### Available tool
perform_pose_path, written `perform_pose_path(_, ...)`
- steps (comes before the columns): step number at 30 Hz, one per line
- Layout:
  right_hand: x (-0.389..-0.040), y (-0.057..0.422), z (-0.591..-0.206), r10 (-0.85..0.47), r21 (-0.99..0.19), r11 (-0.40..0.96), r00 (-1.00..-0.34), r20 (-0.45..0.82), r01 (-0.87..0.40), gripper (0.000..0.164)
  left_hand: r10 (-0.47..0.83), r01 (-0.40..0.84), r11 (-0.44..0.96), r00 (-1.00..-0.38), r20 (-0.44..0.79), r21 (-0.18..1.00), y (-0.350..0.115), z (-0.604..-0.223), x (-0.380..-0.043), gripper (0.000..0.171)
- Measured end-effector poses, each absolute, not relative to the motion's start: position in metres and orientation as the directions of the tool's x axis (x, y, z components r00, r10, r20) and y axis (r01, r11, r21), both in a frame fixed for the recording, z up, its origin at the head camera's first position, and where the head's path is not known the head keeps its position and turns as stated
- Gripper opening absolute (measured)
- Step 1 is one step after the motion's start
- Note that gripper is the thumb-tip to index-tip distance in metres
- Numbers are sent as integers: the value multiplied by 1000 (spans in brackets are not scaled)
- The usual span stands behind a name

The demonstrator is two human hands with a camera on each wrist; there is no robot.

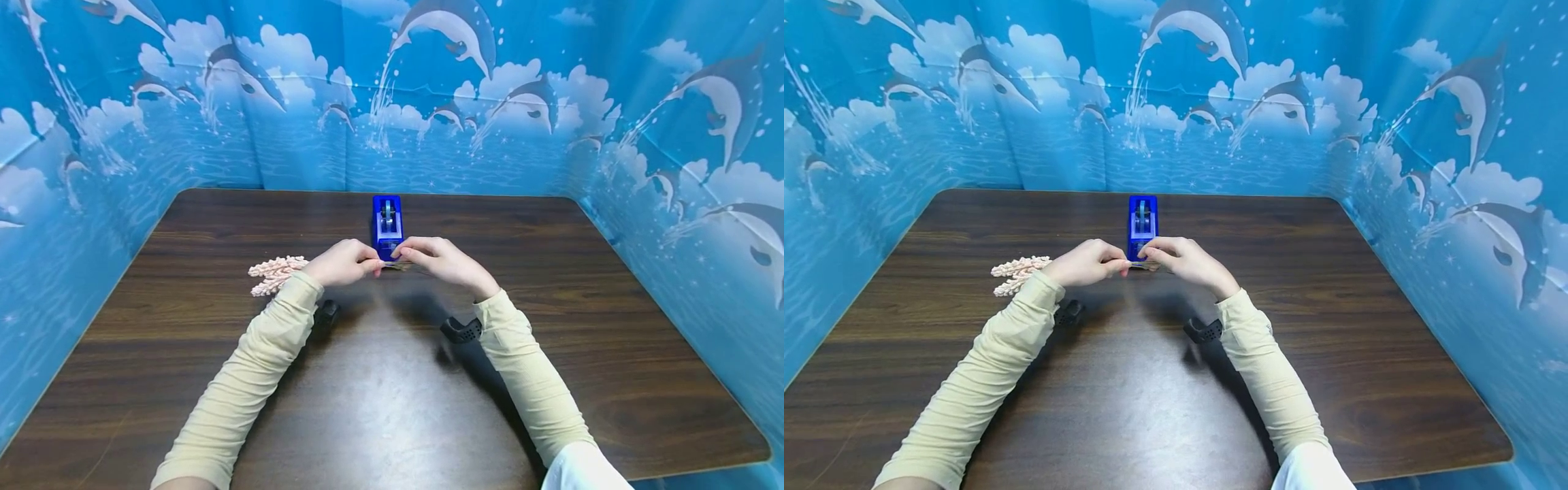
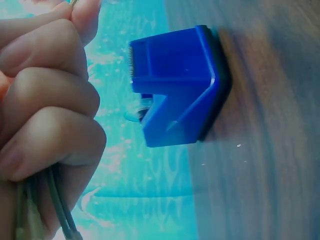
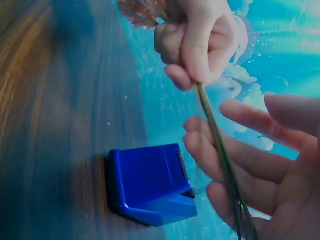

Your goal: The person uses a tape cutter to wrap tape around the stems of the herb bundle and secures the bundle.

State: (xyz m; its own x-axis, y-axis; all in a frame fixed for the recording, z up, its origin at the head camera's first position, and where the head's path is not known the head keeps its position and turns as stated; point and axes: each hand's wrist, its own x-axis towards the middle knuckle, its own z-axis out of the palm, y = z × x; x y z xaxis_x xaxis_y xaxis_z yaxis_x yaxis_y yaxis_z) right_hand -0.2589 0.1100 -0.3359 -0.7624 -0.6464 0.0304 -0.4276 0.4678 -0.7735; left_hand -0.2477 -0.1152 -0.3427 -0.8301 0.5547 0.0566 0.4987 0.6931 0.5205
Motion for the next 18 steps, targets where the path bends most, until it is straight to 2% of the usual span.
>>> perform_pose_path(11,-263,111,-337,-703,-844,373,-711,14,-385,30,502,481,751,-861,83,453,-120,-340,-249,23)
perform_pose_path(18,-265,111,-341,-723,-821,382,-690,21,-425,32,495,467,748,-866,73,472,-123,-344,-252,24)
